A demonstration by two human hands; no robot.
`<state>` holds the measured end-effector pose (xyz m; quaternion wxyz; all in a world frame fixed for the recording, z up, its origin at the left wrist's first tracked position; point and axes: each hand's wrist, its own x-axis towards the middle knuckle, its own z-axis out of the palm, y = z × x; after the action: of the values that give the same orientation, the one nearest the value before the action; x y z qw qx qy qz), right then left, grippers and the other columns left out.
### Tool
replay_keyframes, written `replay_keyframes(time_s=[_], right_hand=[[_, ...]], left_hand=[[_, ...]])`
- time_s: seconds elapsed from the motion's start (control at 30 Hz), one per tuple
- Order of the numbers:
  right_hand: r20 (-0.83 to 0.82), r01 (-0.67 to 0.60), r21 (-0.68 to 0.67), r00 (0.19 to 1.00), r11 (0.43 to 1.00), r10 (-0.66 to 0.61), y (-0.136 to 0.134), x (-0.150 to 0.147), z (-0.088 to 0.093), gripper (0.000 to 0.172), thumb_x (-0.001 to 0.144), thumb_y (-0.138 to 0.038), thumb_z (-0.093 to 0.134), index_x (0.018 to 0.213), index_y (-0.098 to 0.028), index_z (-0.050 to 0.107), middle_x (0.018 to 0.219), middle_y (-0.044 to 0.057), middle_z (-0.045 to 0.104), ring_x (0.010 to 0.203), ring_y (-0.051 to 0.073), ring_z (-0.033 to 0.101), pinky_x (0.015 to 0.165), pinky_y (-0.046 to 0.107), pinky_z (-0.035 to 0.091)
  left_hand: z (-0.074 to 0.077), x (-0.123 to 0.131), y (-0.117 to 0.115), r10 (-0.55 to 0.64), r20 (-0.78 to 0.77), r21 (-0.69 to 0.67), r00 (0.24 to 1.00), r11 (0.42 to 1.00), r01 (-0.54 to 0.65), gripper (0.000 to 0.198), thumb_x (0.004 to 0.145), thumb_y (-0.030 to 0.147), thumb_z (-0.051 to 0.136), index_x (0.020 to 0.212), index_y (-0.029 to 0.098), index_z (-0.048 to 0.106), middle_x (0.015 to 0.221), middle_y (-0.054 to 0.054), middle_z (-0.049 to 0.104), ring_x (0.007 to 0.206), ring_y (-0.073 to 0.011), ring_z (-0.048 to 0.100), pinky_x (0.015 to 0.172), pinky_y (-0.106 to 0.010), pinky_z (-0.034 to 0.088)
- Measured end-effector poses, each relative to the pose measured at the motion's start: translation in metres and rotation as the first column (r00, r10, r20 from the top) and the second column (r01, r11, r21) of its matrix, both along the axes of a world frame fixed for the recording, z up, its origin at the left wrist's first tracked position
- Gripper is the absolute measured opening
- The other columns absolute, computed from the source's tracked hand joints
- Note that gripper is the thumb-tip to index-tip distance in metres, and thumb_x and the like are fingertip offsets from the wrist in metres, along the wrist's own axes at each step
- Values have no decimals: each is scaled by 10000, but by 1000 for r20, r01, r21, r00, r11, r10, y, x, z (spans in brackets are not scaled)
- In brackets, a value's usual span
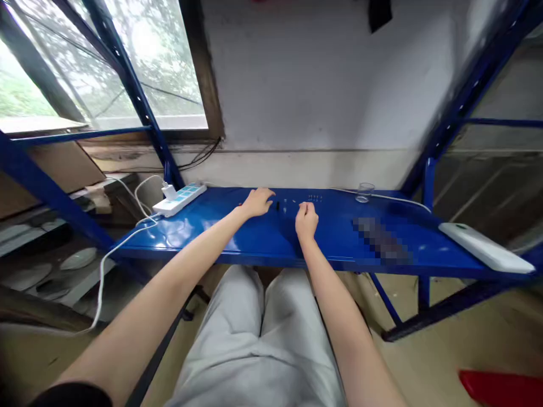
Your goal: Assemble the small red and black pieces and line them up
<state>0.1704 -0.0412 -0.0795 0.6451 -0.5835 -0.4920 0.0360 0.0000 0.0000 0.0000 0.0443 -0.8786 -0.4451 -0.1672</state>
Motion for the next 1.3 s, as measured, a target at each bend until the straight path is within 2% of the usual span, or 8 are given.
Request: replay_keyframes(time_s=[0.3,0.43,0.63,0.87,0.97,1.1,1.2,1.3], right_hand=[[25,-57,-15,998,998,57,-5,-2,1,351,872,-413,294,855,-183,559,588,7,549,560,147,509,602,251,380],[60,-53,-82,996,995,58,-6,-3,3,367,872,-405,283,877,-181,572,637,29,581,591,157,525,612,259,382],[294,4,-343,950,939,104,-5,-7,4,276,822,-307,387,884,-174,621,824,91,638,798,223,554,700,319,397],[530,36,-499,804,866,271,3,-10,-3,338,825,-276,405,1086,-209,610,1208,96,542,1118,263,448,907,421,354],[554,49,-591,750,805,361,8,-12,-5,420,854,-357,378,1230,-232,519,1354,99,412,1259,278,312,994,475,266],[538,66,-695,708,716,456,14,-14,-5,499,885,-456,263,1336,-282,385,1445,65,274,1331,277,179,1038,528,153],[522,73,-737,692,672,498,20,-16,-2,539,887,-486,208,1372,-280,320,1464,51,226,1341,272,151,1047,536,115],[516,73,-751,685,656,514,25,-16,-1,561,883,-497,192,1382,-265,298,1467,43,216,1339,275,153,1042,556,101]], left_hand=[[-36,31,6,4,-2,-220,1000,976,-4,755,692,38,403,1396,11,130,1471,-185,96,1346,-244,188,1074,-327,233],[-42,36,4,62,-24,-267,998,961,-66,719,687,14,418,1380,49,231,1449,-177,211,1302,-280,291,1025,-370,313],[-47,37,-2,128,39,-30,991,991,-127,378,753,-5,360,1040,84,590,1051,-165,596,1022,-238,548,865,-343,430],[-59,24,-19,108,248,79,963,988,-131,230,839,179,418,885,140,640,898,-114,638,905,-215,568,797,-321,442],[-67,17,-31,135,502,15,854,986,-165,197,819,223,485,907,152,646,887,-90,659,854,-188,590,778,-294,455],[-75,8,-40,223,775,-166,591,975,-149,167,769,242,563,870,148,658,800,-65,674,704,-136,605,711,-257,480],[-74,3,-42,262,860,-228,438,965,-128,177,745,264,592,855,143,660,784,-61,675,680,-123,602,678,-242,487],[-73,0,-42,279,884,-255,374,960,-113,181,729,272,608,846,144,661,776,-58,675,671,-119,601,667,-235,489]])
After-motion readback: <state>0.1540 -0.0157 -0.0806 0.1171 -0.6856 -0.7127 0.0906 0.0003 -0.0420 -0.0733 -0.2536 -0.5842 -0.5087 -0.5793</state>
